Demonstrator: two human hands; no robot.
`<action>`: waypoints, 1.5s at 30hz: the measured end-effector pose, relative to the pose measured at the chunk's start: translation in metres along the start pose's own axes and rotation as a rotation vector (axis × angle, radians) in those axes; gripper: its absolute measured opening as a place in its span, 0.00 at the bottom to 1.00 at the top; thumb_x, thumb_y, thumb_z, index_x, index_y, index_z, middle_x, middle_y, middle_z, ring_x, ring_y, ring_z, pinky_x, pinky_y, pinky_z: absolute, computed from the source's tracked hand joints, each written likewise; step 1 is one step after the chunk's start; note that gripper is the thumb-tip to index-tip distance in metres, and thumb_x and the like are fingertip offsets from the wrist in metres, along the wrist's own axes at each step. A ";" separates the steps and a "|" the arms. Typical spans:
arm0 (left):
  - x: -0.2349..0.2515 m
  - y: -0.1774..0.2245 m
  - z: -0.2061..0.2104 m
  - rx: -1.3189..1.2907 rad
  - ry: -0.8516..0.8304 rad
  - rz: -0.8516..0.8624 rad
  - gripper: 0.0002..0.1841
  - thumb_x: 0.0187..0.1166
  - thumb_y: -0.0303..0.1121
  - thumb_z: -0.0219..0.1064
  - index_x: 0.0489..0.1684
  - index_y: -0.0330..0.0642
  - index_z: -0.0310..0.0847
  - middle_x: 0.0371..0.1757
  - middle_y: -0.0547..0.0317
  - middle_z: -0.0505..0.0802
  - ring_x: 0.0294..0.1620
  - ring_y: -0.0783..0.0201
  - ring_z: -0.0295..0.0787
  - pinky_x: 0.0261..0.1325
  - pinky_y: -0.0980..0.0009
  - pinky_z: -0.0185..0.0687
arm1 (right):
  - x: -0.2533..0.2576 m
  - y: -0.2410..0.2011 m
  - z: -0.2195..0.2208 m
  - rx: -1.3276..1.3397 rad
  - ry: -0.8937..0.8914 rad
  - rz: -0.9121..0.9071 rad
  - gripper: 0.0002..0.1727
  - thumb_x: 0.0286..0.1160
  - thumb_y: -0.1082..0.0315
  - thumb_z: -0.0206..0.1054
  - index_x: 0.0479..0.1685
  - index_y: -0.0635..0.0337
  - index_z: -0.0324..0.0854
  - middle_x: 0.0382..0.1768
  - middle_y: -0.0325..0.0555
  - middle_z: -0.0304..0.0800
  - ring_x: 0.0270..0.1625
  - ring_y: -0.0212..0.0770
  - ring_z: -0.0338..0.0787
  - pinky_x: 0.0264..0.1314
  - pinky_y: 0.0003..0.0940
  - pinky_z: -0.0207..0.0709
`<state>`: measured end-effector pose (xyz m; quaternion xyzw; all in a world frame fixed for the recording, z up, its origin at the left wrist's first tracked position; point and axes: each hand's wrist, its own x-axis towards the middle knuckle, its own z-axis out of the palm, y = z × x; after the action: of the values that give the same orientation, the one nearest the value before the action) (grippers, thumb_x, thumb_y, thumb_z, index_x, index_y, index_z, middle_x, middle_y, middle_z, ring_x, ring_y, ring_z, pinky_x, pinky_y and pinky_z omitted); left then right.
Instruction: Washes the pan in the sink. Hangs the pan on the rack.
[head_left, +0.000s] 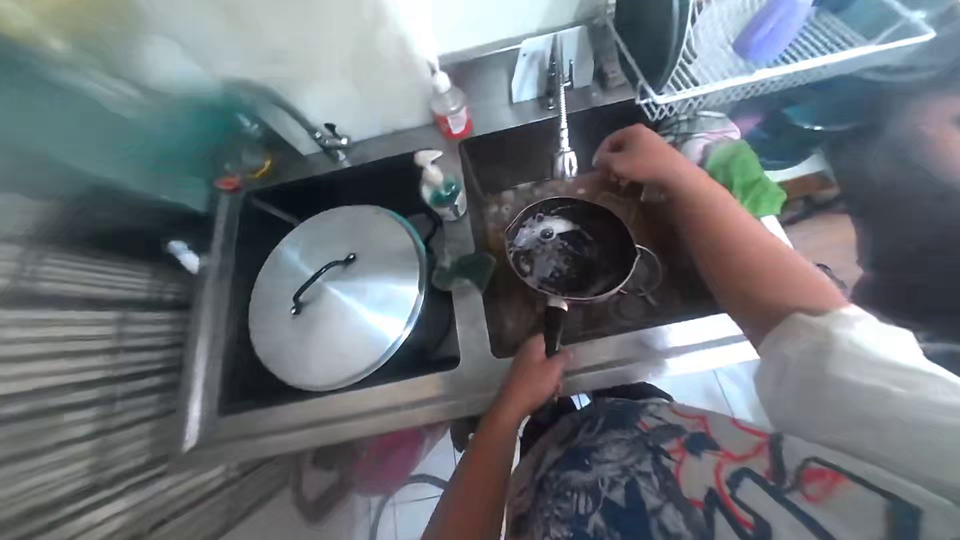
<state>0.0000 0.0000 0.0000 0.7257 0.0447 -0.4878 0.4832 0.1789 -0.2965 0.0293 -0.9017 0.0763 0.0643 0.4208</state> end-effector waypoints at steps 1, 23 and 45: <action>0.001 0.008 0.001 0.013 0.016 -0.028 0.13 0.89 0.36 0.61 0.61 0.36 0.74 0.23 0.61 0.79 0.17 0.69 0.76 0.24 0.72 0.79 | 0.021 0.011 -0.011 0.025 -0.018 0.077 0.14 0.84 0.63 0.65 0.52 0.67 0.88 0.39 0.57 0.91 0.35 0.49 0.91 0.46 0.55 0.86; 0.046 0.067 0.042 -0.309 0.200 -0.052 0.07 0.90 0.32 0.57 0.52 0.38 0.74 0.18 0.66 0.75 0.12 0.73 0.72 0.17 0.78 0.76 | 0.189 0.057 -0.002 -0.351 -0.069 -0.122 0.21 0.79 0.71 0.63 0.68 0.74 0.79 0.69 0.73 0.81 0.75 0.72 0.80 0.73 0.71 0.74; 0.078 0.051 0.033 -1.551 -0.217 0.095 0.12 0.84 0.30 0.49 0.33 0.37 0.76 0.16 0.63 0.80 0.10 0.74 0.79 0.13 0.85 0.75 | 0.096 0.038 0.037 0.238 -0.289 -0.005 0.28 0.85 0.45 0.64 0.54 0.66 0.85 0.45 0.57 0.89 0.45 0.52 0.90 0.54 0.56 0.82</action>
<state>0.0460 -0.0831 -0.0267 0.1303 0.2939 -0.3642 0.8741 0.2635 -0.3001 -0.0396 -0.8271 0.0198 0.1823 0.5314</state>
